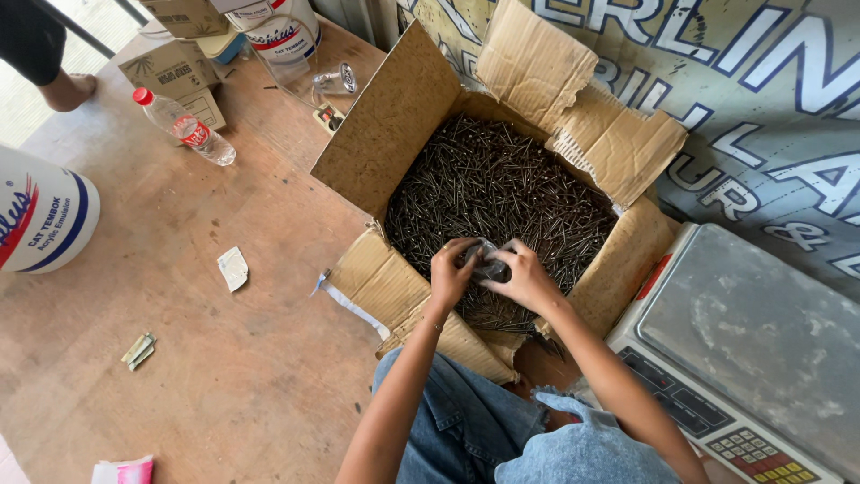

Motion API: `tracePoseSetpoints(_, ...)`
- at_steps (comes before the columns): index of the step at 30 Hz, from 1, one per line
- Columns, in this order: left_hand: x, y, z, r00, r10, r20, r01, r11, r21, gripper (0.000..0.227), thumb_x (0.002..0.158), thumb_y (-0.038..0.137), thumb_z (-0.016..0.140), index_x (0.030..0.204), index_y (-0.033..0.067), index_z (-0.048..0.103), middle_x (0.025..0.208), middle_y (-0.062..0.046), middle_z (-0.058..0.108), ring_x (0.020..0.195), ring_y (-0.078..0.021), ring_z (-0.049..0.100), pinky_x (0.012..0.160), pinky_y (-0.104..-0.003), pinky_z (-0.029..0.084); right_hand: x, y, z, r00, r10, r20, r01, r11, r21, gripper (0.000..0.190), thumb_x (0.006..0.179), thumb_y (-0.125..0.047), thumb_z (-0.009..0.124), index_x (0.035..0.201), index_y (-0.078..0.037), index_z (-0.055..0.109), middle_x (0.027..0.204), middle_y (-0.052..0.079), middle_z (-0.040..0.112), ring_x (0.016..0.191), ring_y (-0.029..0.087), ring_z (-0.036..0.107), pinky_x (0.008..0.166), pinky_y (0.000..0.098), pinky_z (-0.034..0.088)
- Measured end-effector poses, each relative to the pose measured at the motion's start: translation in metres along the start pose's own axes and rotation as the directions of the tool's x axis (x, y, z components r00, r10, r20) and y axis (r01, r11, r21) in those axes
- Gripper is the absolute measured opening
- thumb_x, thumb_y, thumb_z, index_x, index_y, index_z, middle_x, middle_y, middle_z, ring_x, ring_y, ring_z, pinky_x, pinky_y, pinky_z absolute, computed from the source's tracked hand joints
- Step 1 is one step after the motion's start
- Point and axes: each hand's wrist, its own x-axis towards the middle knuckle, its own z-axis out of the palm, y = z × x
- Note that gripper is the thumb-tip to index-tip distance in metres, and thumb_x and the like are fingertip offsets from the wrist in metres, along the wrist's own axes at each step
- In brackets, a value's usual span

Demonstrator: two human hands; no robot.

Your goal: The person scoops nails from a large cardboard box into a small plastic bag, weighs the bag on a digital scale, and seals it with a handheld sealer. The person then places the sealed bag into a second box and repeats the process.

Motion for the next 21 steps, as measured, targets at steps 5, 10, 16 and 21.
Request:
tracePoseSetpoints(5,0.001,0.004,-0.001,1.0,0.017,0.004,-0.017,1.0,-0.003,0.02,0.08,0.015,0.068,0.1,0.0124,0.071,0.097,-0.009,0.068,0.09,-0.0301,0.065,0.076,-0.036,0.052,0.006,0.029,0.015,0.999,0.02,-0.026,-0.023,0.994,-0.104,0.016,0.078,-0.006,0.067,0.094,-0.003,0.068,0.091,0.018,0.061,0.086,0.031,0.064,0.082,0.0375,0.053)
tracePoseSetpoints(10,-0.002,-0.014,-0.003,1.0,0.019,-0.012,-0.019,0.999,-0.047,0.025,0.075,0.005,0.067,0.101,0.0089,0.07,0.097,-0.012,0.067,0.093,-0.033,0.063,0.077,-0.038,0.052,0.019,0.033,0.005,0.983,-0.099,-0.157,0.105,0.994,0.034,0.015,0.072,-0.009,0.073,0.086,-0.006,0.07,0.082,0.013,0.067,0.08,0.029,0.066,0.074,0.0381,0.052)
tracePoseSetpoints(16,-0.007,-0.015,0.002,0.976,-0.203,0.08,0.212,0.797,-0.565,0.031,0.076,-0.012,0.058,0.106,-0.0061,0.063,0.108,-0.02,0.056,0.065,-0.0233,0.067,0.052,-0.029,0.059,0.044,0.058,0.013,0.97,0.143,-0.197,-0.141,0.99,0.022,0.024,0.081,-0.017,0.071,0.101,-0.005,0.063,0.087,0.013,0.063,0.086,0.03,0.062,0.08,0.041,0.05)
tracePoseSetpoints(21,-0.006,-0.02,0.007,0.973,-0.202,0.11,0.229,0.794,-0.562,0.032,0.076,-0.01,0.061,0.108,-0.0038,0.064,0.108,-0.016,0.056,0.066,-0.0178,0.066,0.051,-0.026,0.059,0.05,0.025,-0.008,0.858,0.438,0.271,-0.361,0.887,-0.289,0.076,0.074,-0.015,0.075,0.139,-0.031,0.04,0.144,0.022,0.027,0.127,0.057,0.026,0.095,0.0637,0.039)
